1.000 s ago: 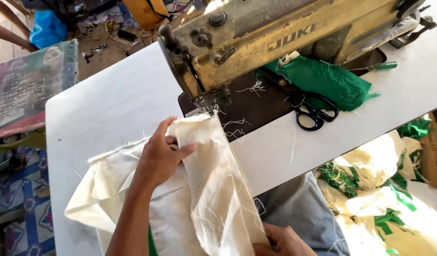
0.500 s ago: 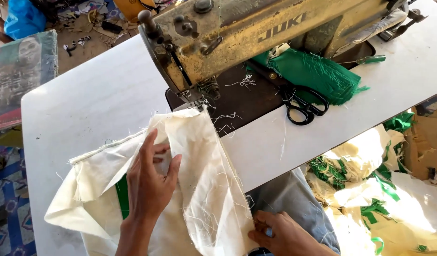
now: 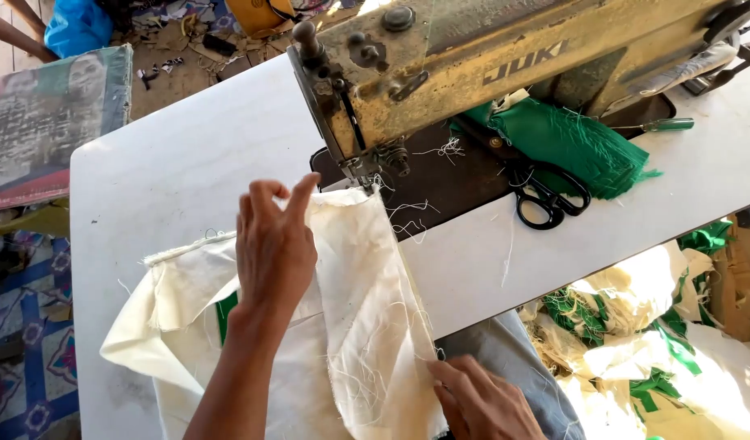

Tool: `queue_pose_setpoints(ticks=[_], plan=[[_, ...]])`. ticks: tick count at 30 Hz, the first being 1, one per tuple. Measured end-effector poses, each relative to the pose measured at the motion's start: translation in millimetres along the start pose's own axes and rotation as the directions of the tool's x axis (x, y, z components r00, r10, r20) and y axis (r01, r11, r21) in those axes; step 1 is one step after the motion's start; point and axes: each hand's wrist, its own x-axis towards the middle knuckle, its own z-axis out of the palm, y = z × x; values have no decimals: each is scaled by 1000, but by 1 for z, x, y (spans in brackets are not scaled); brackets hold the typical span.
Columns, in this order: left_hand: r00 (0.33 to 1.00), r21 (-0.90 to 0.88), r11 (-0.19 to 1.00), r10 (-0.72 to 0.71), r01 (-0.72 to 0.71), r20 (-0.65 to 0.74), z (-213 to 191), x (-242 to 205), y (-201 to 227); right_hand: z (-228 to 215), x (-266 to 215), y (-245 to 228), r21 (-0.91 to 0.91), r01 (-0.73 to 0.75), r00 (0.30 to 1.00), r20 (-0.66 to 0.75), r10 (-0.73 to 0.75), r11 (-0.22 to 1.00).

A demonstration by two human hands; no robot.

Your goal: Sewing green straps and side seams onto white fabric bags using an industrial sewing machine and trimming threads with scissors.

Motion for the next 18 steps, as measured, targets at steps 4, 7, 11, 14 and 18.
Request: queue_pose_setpoints(ticks=[4, 7, 11, 14, 18], plan=[[982, -72, 981, 184, -180, 50, 11, 14, -14, 7, 11, 6, -286, 313, 947, 21, -321, 906], [956, -144, 949, 289, -279, 52, 21, 21, -26, 5, 17, -2, -308, 401, 905, -10, -424, 863], [940, -223, 915, 342, -337, -17, 33, 38, -36, -18, 38, -19, -284, 656, 705, -99, -702, 699], [948, -233, 920, 315, -317, -45, 45, 45, -44, -32, 65, -23, -164, 759, 645, 58, -762, 630], [952, -245, 920, 305, -305, -40, 46, 39, -48, -42, 62, -24, -120, 854, 509, -13, -861, 507]])
